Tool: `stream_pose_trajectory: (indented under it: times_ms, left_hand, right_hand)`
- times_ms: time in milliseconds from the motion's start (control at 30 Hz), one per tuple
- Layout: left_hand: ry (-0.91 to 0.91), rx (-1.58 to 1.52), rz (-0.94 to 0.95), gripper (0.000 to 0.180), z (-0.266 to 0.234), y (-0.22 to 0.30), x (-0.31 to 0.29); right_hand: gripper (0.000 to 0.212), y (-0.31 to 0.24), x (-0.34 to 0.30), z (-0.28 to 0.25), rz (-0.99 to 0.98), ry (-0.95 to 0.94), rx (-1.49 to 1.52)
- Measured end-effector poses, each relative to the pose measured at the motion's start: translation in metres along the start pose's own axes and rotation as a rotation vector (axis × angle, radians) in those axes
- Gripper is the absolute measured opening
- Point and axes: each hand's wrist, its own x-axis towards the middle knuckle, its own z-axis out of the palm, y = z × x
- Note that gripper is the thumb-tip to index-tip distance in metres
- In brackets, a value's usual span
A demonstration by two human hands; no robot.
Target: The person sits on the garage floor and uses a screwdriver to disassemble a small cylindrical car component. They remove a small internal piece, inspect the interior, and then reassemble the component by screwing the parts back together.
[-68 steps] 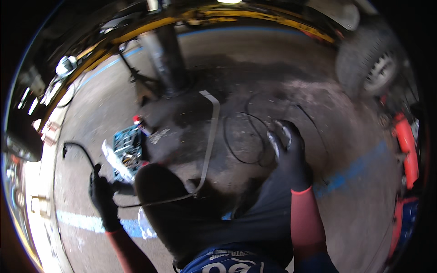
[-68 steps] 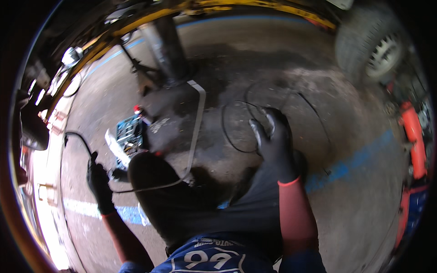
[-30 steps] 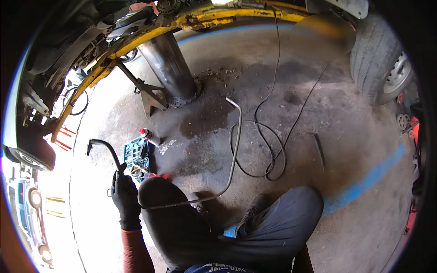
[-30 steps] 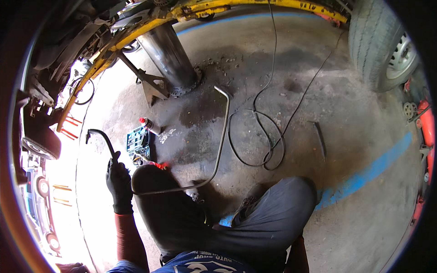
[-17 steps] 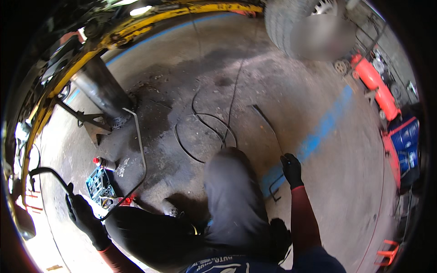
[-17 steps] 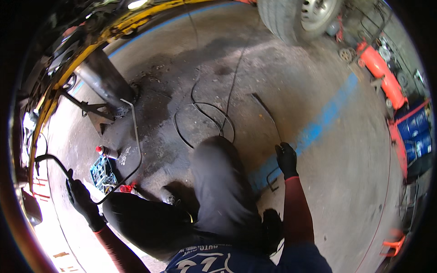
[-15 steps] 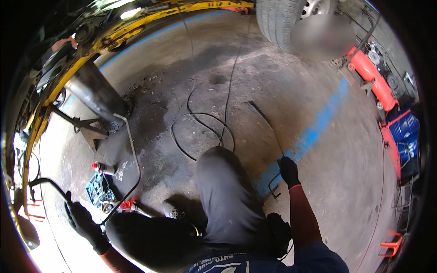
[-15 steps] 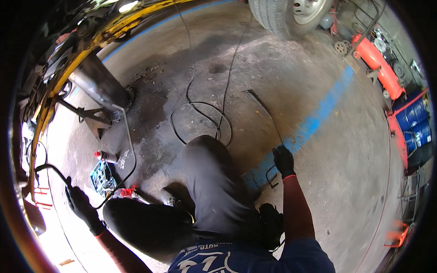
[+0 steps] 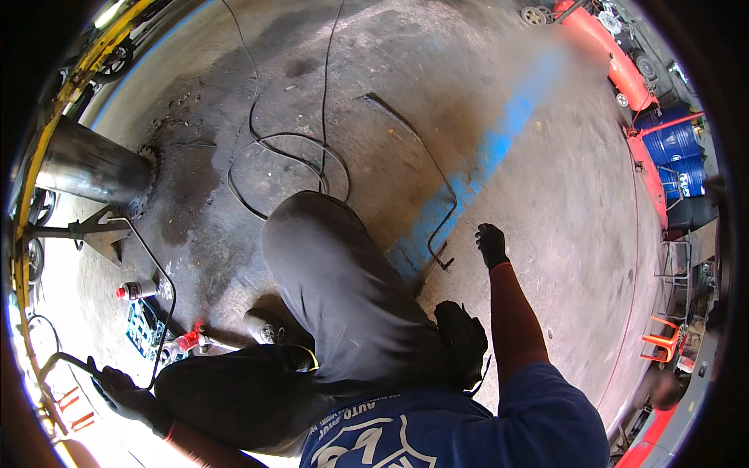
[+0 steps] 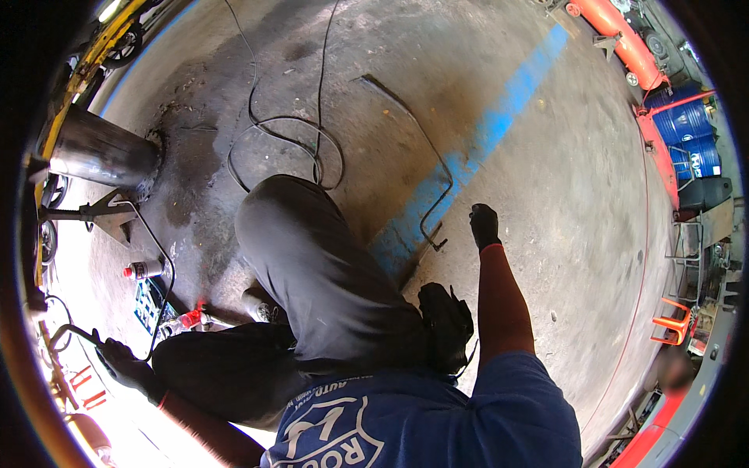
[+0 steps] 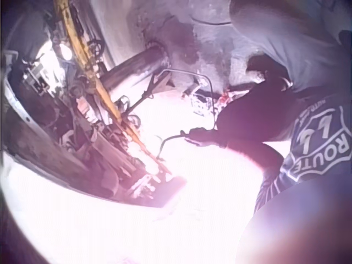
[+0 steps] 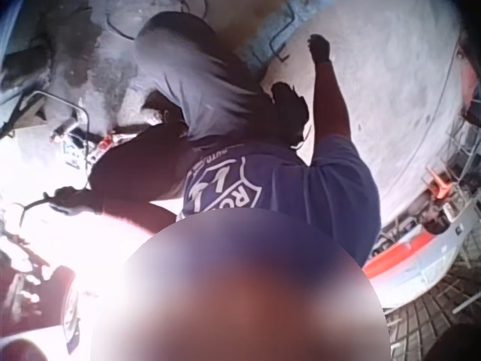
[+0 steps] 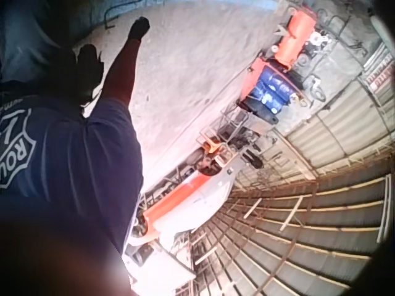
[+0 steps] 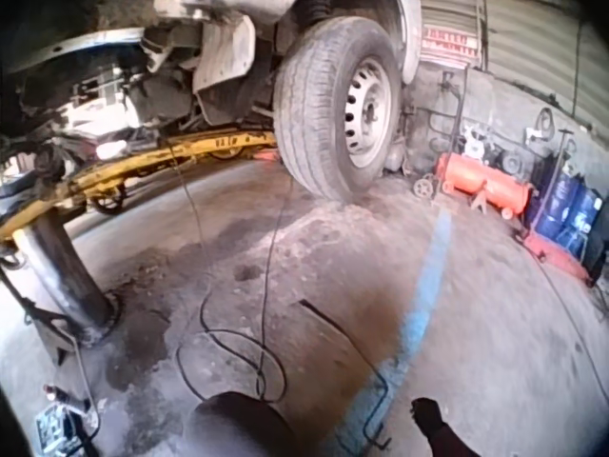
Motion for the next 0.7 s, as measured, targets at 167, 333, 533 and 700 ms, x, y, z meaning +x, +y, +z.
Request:
stream_pose_trajectory:
  times_ms: [167, 333, 533, 700]
  left_hand:
    - [-0.056, 0.103, 0.113, 0.043, -0.005, -0.007, 0.003]
    - [-0.031, 0.536, 0.311, 0.038, -0.011, -0.013, 0.017]
    - [-0.177, -0.219, 0.109, 0.041, 0.013, 0.073, -0.002]
    - [-0.179, 0.111, 0.356, 0.037, 0.031, 0.134, -0.009]
  right_hand:
    - [0.032, 0.017, -0.004, 0.028, -0.491, -0.106, -0.616]
    - [0.061, -0.039, -0.044, 0.094, -0.375, -0.322, -0.693]
    - [0.03, -0.349, -0.035, 0.138, -0.585, -0.443, 0.394]
    - [0.041, -0.532, -0.157, 0.164, -0.987, -0.654, 0.507]
